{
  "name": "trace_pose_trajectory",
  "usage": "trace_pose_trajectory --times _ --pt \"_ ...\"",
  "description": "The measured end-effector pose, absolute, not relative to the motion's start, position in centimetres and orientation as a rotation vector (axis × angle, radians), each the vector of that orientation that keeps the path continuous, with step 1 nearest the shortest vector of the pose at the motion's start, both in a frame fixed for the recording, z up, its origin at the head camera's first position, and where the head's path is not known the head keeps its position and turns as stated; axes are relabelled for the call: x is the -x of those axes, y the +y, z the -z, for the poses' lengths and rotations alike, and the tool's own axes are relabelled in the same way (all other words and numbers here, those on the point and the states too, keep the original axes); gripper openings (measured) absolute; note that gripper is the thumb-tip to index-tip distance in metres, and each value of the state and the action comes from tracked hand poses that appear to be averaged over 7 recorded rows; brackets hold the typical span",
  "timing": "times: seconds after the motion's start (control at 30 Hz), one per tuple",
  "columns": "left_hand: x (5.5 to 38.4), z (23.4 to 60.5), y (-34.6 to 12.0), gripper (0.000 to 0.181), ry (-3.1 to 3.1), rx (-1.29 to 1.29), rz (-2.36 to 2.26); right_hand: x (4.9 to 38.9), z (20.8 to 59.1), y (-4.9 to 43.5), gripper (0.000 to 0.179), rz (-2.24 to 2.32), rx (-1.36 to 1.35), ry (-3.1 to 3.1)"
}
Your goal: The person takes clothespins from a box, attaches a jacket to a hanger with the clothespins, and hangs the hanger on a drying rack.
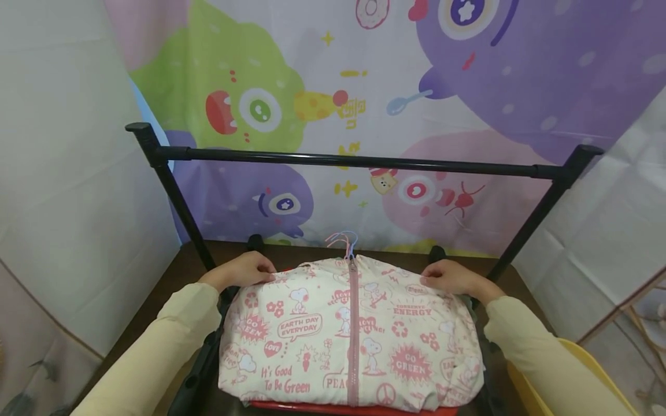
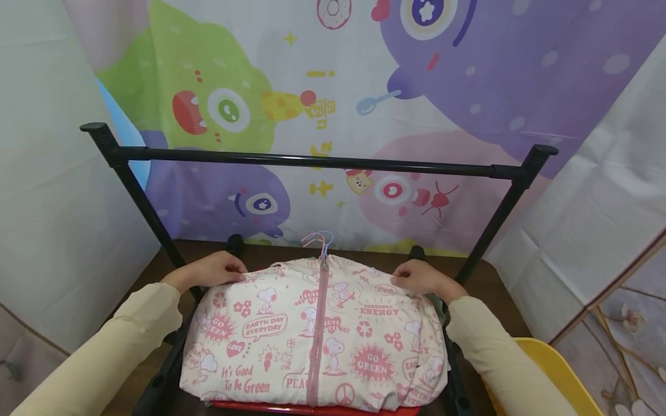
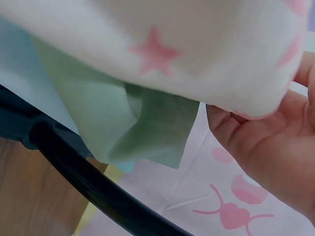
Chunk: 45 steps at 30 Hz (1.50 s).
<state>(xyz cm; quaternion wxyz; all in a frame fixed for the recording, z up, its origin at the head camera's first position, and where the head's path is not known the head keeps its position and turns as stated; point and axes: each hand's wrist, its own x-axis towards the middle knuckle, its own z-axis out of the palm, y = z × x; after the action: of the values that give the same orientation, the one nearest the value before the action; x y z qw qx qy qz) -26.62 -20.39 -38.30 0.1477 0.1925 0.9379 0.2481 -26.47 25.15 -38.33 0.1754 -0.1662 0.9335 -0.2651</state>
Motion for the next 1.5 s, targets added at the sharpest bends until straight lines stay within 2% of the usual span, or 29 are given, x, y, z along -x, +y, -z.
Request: trace_pose_trajectory --times 0.17,0.83,1.5 --pt "26.5 38.4 -20.1 0.013 2.712 -0.577 -0.687 26.5 38.4 25.0 0.028 0.78 0.397 2.64" --pt "26.2 38.0 -19.9 0.011 2.739 -0.582 -0.706 25.9 37.7 24.8 0.02 0.738 0.477 2.734" --pt "25.6 36.5 -20.5 0.011 2.752 -0.647 -0.772 26.0 36.8 25.4 0.021 0.804 0.505 2.718"
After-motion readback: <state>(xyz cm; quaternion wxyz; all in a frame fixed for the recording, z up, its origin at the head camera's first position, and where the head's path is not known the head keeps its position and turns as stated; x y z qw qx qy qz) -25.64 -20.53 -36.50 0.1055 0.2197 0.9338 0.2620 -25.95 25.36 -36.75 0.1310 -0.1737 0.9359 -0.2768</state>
